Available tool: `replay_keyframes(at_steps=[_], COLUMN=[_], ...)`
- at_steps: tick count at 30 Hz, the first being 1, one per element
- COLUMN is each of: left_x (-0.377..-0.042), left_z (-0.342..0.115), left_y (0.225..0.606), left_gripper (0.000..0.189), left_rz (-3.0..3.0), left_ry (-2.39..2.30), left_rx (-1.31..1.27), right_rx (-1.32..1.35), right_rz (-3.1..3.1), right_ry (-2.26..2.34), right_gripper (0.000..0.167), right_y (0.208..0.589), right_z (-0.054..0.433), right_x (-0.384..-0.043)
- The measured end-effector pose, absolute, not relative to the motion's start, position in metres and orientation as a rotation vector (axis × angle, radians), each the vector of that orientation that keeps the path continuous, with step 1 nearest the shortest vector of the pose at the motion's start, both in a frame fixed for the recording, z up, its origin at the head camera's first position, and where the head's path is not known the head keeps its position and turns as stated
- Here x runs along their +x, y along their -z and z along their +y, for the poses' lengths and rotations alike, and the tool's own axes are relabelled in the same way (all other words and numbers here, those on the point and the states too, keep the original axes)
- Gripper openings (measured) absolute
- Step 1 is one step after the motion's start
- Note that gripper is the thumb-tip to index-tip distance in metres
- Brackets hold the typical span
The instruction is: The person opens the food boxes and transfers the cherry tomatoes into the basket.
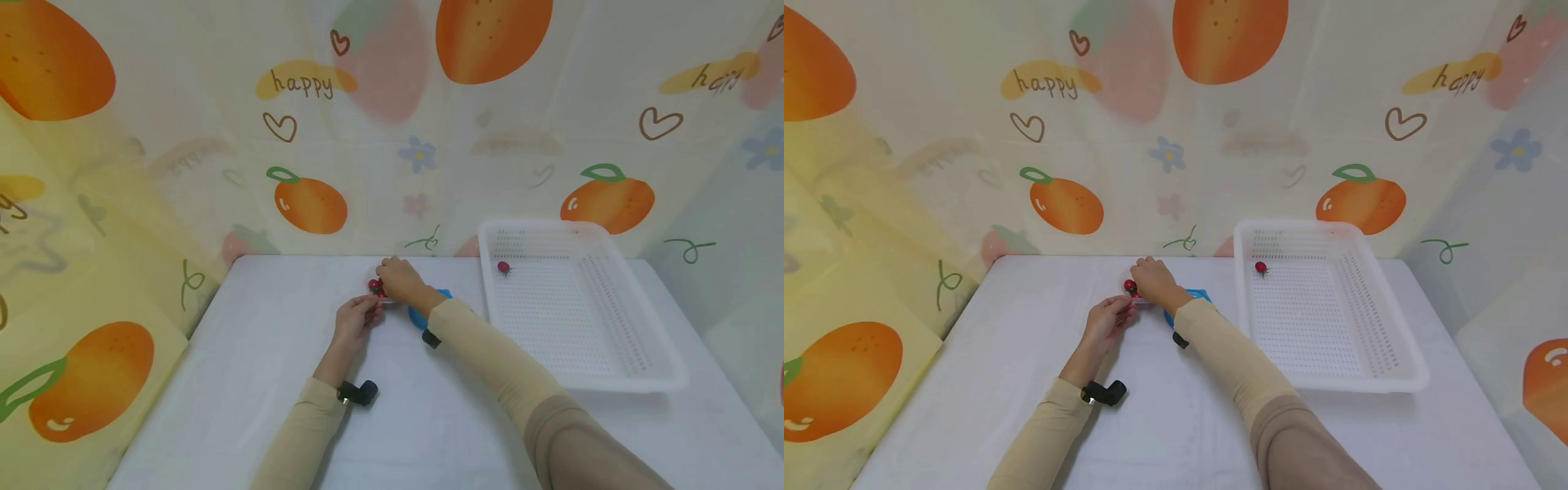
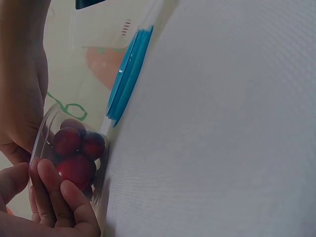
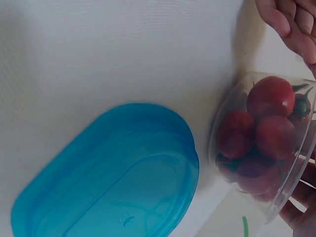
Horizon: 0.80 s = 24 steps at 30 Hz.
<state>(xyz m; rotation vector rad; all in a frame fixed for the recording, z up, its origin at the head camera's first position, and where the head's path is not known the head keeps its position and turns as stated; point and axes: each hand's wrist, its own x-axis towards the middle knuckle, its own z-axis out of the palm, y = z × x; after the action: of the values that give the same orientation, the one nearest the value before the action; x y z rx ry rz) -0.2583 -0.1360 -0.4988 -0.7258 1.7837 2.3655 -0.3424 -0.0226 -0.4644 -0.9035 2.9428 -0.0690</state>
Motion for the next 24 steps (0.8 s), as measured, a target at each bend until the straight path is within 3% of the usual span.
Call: replay_keyframes(at_steps=[10,24], left_x=[-0.257,-0.258], left_z=[-0.136,-0.135], left_y=[0.499,0.499], left_gripper=[0.023,0.026], left_rz=[1.803,1.821], left_ry=[-2.38,-2.323], left_rx=[-0.717,-0.76], right_rx=[-0.967,-0.914], right_rz=[2.948,2.893], right_ry=[0.105,0.245], right_gripper=[0.018,0.03], right_y=[0.463,0.449], right_z=[-0.019,-0.016], right_x=[-0.344,-0.343])
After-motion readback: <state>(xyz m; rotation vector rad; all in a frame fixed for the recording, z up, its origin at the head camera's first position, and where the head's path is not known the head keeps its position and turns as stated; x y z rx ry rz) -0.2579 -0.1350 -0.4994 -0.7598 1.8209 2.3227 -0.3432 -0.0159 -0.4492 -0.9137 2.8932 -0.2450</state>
